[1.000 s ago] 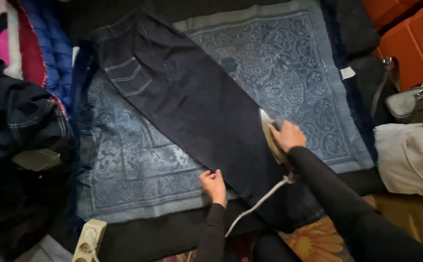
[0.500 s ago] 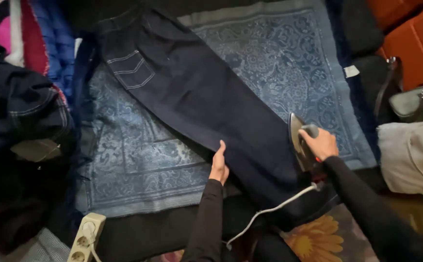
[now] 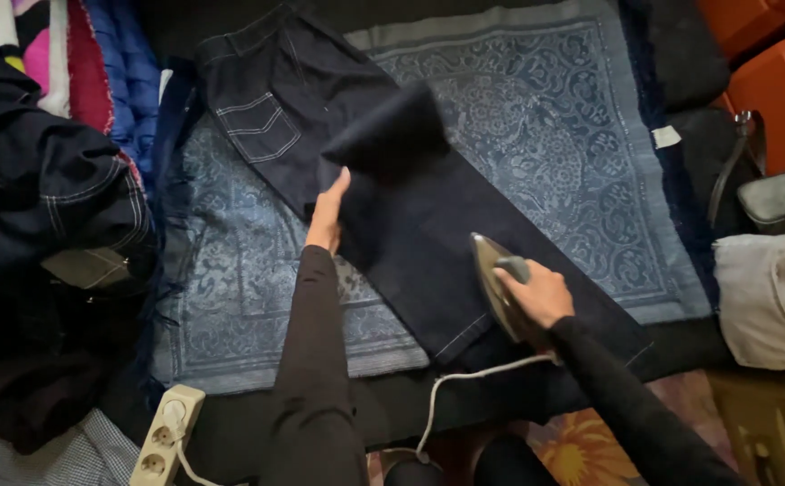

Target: Iron a pair of dark blue denim pants on a flat surface covered with a blue patterned cloth.

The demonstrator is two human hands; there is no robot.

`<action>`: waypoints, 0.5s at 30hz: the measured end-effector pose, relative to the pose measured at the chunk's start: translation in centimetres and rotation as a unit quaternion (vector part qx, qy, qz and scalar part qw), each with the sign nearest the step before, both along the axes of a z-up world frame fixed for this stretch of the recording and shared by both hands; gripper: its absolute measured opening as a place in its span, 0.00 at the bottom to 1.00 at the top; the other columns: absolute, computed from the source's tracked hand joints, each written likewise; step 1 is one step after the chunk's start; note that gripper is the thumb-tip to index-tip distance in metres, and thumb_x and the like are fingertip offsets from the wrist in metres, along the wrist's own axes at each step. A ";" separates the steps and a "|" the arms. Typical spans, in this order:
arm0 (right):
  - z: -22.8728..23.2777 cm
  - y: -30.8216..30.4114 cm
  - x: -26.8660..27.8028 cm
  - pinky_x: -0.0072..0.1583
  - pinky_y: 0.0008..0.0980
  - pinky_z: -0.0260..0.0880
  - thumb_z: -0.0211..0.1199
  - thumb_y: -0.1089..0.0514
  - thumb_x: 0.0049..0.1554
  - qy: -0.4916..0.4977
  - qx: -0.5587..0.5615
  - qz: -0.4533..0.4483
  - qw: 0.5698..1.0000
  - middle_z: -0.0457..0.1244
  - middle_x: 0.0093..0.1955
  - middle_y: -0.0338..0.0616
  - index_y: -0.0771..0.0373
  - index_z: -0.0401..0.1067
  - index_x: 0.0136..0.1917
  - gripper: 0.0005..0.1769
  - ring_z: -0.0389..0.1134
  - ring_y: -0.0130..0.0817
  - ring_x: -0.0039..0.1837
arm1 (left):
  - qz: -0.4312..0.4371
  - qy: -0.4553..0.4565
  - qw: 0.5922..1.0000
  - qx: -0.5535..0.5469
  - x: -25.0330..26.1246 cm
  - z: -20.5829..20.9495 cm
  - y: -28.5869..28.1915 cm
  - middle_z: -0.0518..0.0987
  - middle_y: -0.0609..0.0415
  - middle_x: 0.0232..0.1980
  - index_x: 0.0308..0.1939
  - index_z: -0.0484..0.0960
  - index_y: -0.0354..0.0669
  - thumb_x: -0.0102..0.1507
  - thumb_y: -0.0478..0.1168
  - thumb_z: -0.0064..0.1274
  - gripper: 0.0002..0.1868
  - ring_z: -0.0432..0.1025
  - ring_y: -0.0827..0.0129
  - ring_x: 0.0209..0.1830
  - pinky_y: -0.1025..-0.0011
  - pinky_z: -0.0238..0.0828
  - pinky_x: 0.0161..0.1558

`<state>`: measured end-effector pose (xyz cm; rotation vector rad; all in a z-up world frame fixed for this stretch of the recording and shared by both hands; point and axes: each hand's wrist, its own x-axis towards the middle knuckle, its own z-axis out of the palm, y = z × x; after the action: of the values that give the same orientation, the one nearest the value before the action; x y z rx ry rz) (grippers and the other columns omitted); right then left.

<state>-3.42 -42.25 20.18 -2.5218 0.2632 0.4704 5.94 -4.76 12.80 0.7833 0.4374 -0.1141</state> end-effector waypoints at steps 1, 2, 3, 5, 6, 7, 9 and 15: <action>-0.5 0.8 0.5 0.53 0.49 0.74 0.63 0.29 0.52 0.000 0.000 0.002 1.000 0.72 0.47 0.52 0.53 0.79 0.55 0.31 0.74 0.54 0.53 | 0.002 0.000 1.000 0.000 -0.7 -3.7 0.7 0.82 0.52 0.61 0.61 0.80 0.36 0.66 0.53 0.57 0.27 0.76 0.66 0.60 0.67 0.70 0.62; -1.0 1.6 1.1 0.53 0.50 0.73 0.63 0.28 0.52 0.008 -0.020 0.020 1.000 0.72 0.47 0.54 0.55 0.79 0.53 0.32 0.74 0.56 0.53 | 0.028 -0.016 0.989 0.143 -1.3 -7.4 1.3 0.81 0.50 0.60 0.63 0.77 0.35 0.64 0.48 0.60 0.28 0.75 0.66 0.57 0.68 0.70 0.60; -1.5 2.4 1.7 0.53 0.51 0.73 0.62 0.27 0.52 0.015 -0.040 0.038 0.998 0.72 0.47 0.56 0.58 0.78 0.51 0.33 0.73 0.57 0.54 | 0.054 -0.031 0.957 0.283 -1.8 -11.1 2.0 0.80 0.48 0.59 0.65 0.74 0.34 0.63 0.44 0.62 0.29 0.75 0.67 0.55 0.69 0.71 0.57; -2.9 3.9 3.7 0.53 0.51 0.73 0.62 0.27 0.53 0.004 -0.040 0.066 0.997 0.71 0.47 0.58 0.59 0.77 0.51 0.33 0.73 0.59 0.54 | 0.070 -0.005 0.930 0.360 -3.9 -15.2 2.2 0.82 0.47 0.56 0.62 0.77 0.32 0.62 0.43 0.64 0.27 0.76 0.68 0.53 0.71 0.72 0.56; -3.6 4.7 4.7 0.53 0.51 0.73 0.62 0.27 0.54 -0.006 -0.041 0.092 0.995 0.70 0.47 0.61 0.60 0.76 0.51 0.34 0.72 0.60 0.54 | 0.083 0.022 0.897 0.434 -5.1 -17.4 2.2 0.84 0.47 0.54 0.59 0.79 0.30 0.62 0.42 0.65 0.26 0.77 0.69 0.52 0.72 0.73 0.55; -3.6 5.6 5.4 0.53 0.51 0.73 0.62 0.27 0.54 -0.006 -0.041 0.094 0.995 0.70 0.47 0.61 0.60 0.76 0.51 0.34 0.72 0.60 0.54 | 0.085 0.024 0.897 0.433 -5.7 -17.1 2.0 0.84 0.47 0.54 0.59 0.79 0.30 0.62 0.42 0.65 0.26 0.77 0.69 0.52 0.72 0.73 0.55; -3.6 7.6 6.9 0.54 0.53 0.72 0.62 0.29 0.54 -0.034 -0.043 0.090 0.994 0.71 0.47 0.60 0.60 0.77 0.51 0.32 0.72 0.60 0.53 | 0.113 0.068 0.888 0.441 -6.7 -16.7 1.5 0.86 0.48 0.48 0.55 0.84 0.32 0.62 0.45 0.63 0.22 0.79 0.70 0.46 0.72 0.74 0.51; -3.0 11.8 11.6 0.54 0.53 0.73 0.62 0.29 0.54 -0.048 -0.091 0.124 0.987 0.70 0.47 0.60 0.60 0.76 0.52 0.33 0.73 0.60 0.53 | 0.039 0.119 0.850 0.513 -3.6 -10.2 1.6 0.87 0.48 0.47 0.54 0.86 0.33 0.61 0.51 0.64 0.26 0.80 0.65 0.45 0.69 0.74 0.51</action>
<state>8.15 -30.44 17.19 -2.7622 -0.0480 0.4347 2.35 -3.15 2.56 1.8193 0.7803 0.1227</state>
